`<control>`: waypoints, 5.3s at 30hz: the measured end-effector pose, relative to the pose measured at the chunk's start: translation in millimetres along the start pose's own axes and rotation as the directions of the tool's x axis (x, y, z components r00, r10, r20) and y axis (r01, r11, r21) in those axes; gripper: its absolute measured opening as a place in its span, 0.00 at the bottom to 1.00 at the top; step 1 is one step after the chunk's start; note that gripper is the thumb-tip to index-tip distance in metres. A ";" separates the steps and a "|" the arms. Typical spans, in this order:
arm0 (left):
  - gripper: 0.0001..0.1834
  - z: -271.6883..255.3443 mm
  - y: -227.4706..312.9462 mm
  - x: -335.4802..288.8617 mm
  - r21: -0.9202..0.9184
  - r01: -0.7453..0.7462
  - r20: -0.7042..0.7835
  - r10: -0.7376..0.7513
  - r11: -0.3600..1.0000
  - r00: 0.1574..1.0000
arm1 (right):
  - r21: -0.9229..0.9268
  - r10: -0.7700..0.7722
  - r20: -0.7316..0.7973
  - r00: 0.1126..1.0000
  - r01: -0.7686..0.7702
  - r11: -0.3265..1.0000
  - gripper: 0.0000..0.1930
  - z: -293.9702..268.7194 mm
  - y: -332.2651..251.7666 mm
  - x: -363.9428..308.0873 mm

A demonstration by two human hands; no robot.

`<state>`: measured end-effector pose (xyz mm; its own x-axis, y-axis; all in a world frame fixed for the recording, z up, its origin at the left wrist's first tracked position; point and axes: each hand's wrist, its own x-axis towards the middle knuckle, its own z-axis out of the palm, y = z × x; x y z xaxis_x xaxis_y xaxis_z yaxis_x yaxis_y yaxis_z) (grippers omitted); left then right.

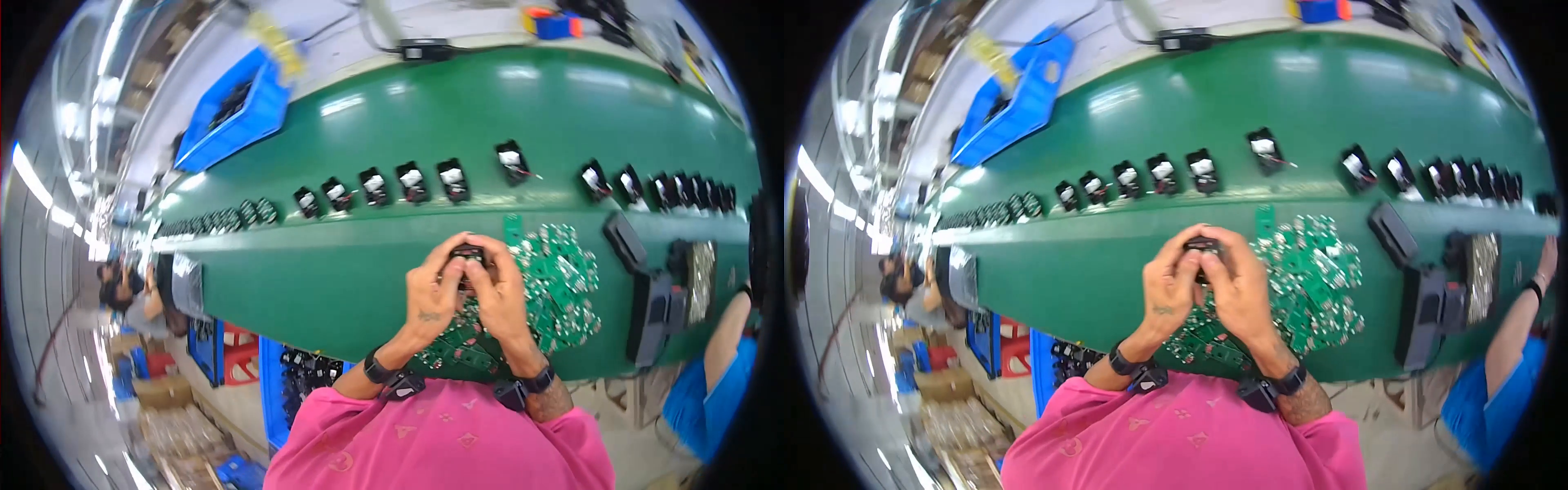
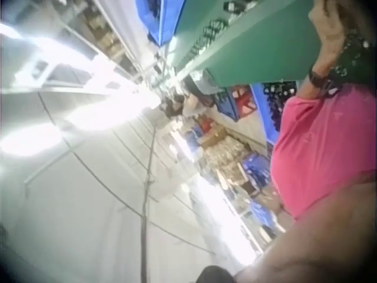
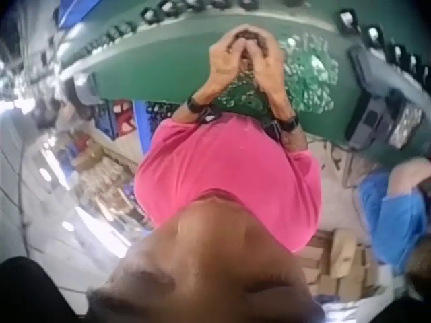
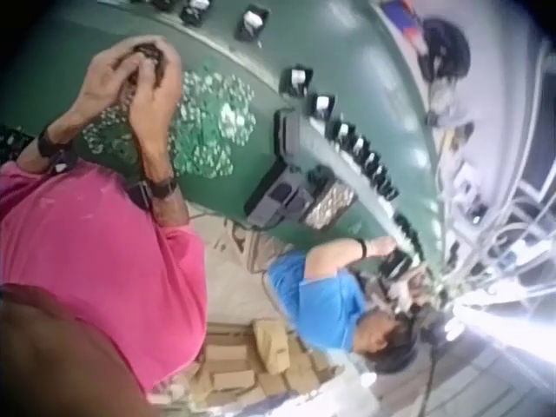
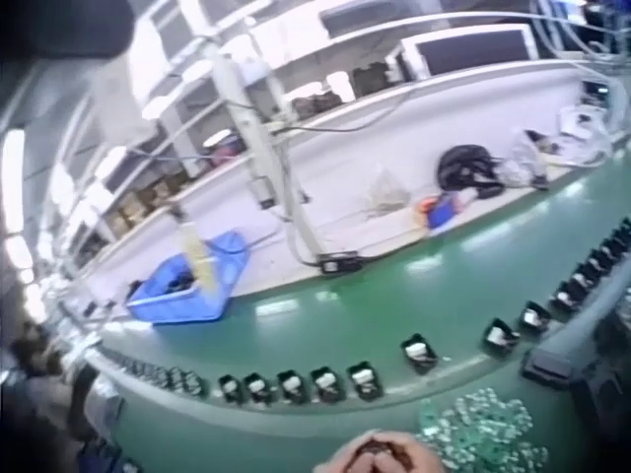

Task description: The person assembles electronic devices by picking up a black plastic housing and a green circuit board, fitting the board into the housing, and pressing them together. The person then places the assembled unit onto the conveyor belt and repeats the process.

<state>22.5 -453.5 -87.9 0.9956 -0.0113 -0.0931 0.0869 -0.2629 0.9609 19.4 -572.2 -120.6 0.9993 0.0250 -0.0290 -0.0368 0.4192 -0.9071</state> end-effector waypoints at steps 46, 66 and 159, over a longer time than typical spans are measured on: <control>0.22 -195.3 -101.2 28.0 -0.618 -0.049 -0.091 -0.010 0.785 0.996 | 0.325 0.026 -0.031 0.999 -0.015 0.945 0.21 -19.7 6.2 2.6; 0.13 -96.0 -55.0 -9.2 0.032 -0.060 0.123 0.056 0.998 0.991 | 0.191 0.512 0.386 0.768 -0.609 0.770 0.11 25.8 10.0 -6.0; 0.24 -43.1 -16.1 -26.0 0.490 -0.255 0.057 0.261 0.834 0.964 | -0.630 -0.030 0.308 0.951 0.228 0.742 0.04 3.4 1.6 -1.4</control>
<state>-3.2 -407.4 -89.6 0.9800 -0.1349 0.1462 -0.1988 -0.6890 0.6969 17.9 -568.4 -120.5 0.9481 0.2907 0.1292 0.2069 -0.2550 -0.9446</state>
